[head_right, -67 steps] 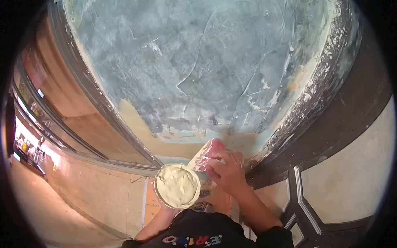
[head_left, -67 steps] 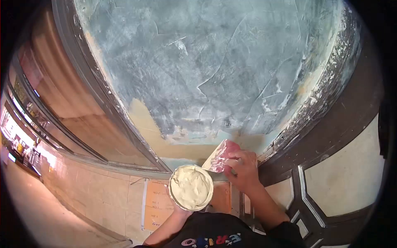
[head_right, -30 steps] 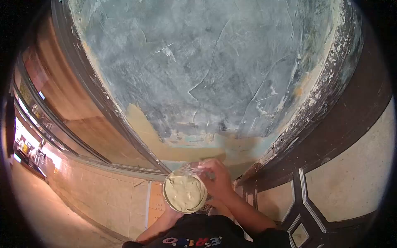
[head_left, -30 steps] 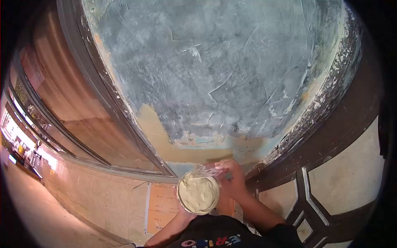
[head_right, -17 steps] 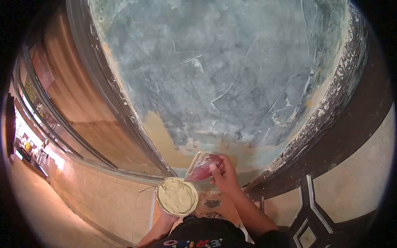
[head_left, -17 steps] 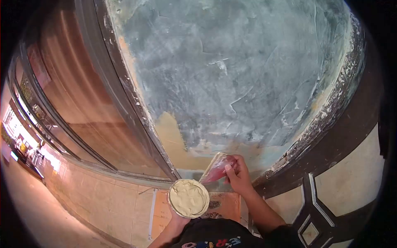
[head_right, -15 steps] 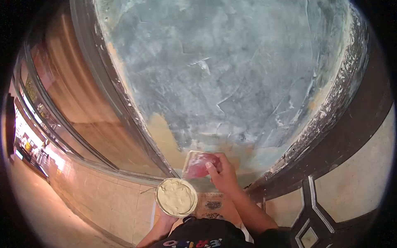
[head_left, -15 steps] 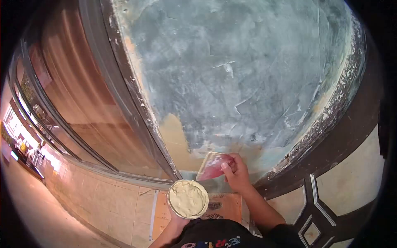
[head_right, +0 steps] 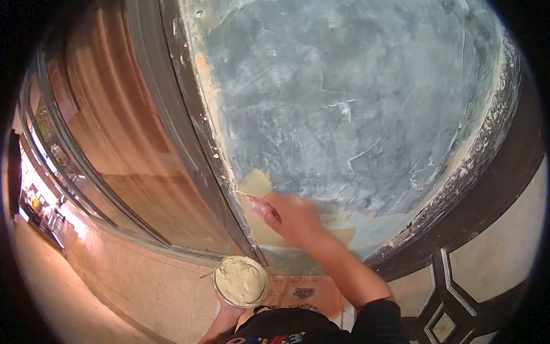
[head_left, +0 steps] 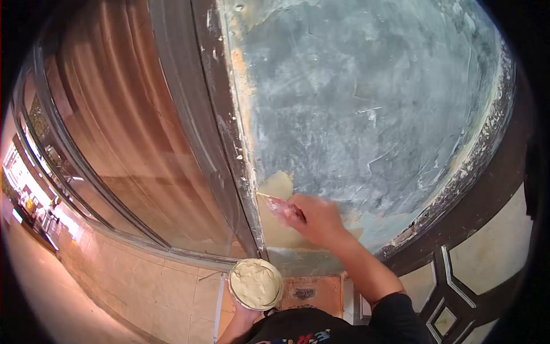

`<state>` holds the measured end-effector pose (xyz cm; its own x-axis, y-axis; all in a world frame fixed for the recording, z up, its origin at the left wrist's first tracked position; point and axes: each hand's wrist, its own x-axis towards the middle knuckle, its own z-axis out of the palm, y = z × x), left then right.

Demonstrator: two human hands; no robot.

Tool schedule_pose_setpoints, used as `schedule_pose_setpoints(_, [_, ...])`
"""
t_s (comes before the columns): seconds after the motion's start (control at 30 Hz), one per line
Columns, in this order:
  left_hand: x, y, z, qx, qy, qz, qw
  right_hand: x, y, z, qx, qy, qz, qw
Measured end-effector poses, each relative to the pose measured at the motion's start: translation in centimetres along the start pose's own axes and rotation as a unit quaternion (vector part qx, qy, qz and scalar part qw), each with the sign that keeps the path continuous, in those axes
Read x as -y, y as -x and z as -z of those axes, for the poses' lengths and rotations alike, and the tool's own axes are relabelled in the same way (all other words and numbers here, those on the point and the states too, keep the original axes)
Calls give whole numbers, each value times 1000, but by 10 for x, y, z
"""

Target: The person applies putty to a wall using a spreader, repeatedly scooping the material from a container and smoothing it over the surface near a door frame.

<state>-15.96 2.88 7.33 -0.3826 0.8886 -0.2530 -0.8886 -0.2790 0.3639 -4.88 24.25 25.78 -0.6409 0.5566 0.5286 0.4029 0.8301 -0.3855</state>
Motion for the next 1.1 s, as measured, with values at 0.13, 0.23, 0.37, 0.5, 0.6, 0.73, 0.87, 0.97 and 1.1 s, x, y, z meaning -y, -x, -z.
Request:
schedule_pose_setpoints(0.13, [-13, -6, 5, 20, -26, -18, 999, 13, -22, 29, 55, -70, 77, 993])
schedule_pose_setpoints(0.23, [-20, -12, 7, 55, -68, -37, 995, 21, -34, 26, 62, -51, 87, 993])
schedule_pose_setpoints(0.37, [-32, -15, -7, 134, -384, -192, 893, 24, -49, 18, 52, 31, 143, 988])
schedule_pose_setpoints(0.5, [-38, -30, 16, 169, -444, -209, 855, 41, -67, 36, 7, 95, 161, 982])
schedule_pose_setpoints(0.6, [-38, -40, 44, 146, -208, -69, 965, 69, -66, 68, -77, 156, 145, 974])
schedule_pose_setpoints(0.73, [-49, -46, 51, 152, -135, 1, 979, 52, -44, 27, 75, 171, 163, 969])
schedule_pose_setpoints(0.87, [-64, -36, 18, 238, -301, -133, 914, 49, -59, 31, 51, 211, 174, 960])
schedule_pose_setpoints(0.97, [-64, -42, 33, 96, 0, 36, 995, 72, -70, 63, -36, 207, 162, 964])
schedule_pose_setpoints(1.1, [-65, -36, 27, 168, -264, -115, 943, 64, -56, 33, 49, 199, 183, 962])
